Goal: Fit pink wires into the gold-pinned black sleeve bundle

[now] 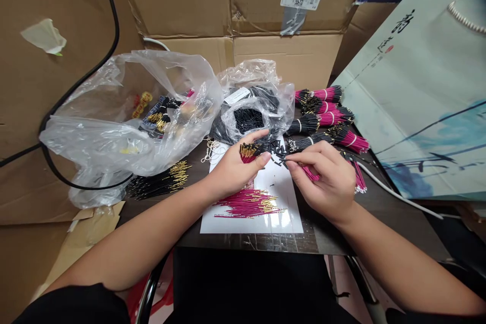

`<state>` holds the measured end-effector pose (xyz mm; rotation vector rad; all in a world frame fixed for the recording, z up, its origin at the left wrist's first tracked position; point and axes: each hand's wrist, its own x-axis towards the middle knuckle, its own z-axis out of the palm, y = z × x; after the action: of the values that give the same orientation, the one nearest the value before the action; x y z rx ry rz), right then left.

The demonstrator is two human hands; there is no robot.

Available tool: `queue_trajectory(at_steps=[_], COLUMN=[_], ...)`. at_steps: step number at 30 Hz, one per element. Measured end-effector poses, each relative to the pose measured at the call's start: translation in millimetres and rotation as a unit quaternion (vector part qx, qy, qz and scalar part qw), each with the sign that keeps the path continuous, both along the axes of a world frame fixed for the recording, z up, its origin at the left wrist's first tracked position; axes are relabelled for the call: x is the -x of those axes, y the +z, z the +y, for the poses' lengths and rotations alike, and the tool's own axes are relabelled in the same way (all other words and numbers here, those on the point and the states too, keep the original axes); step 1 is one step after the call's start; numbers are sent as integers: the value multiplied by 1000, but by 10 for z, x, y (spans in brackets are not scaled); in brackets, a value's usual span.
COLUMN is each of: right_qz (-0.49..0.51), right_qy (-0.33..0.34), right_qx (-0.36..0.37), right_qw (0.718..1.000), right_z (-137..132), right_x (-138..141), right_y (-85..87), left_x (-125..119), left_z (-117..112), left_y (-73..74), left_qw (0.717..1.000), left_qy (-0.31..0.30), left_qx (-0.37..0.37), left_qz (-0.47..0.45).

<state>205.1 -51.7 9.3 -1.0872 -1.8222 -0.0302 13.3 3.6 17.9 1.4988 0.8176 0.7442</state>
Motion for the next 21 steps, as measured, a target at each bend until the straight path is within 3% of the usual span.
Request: queue_trajectory(at_steps=[6,11,16,21], right_qz=[-18,-17,-31,-39], right_qy=[35,39,56,69], right_qx=[16,23,41,35], right_qw=[999,999,997,996], right_z=[-4,-3,-15,-39], right_x=[24,23,43,59], right_y=[-45,-55,-65,-58], left_x=[31,41,33,54], left_z=[16,11,-6,3], left_y=[-102,-83,-64,-76], left_qw=[999,993,988,967], left_qy=[-34,-42,-90,-107], left_qx=[4,-110,-124,-218], left_qz=[11,-4,25,78])
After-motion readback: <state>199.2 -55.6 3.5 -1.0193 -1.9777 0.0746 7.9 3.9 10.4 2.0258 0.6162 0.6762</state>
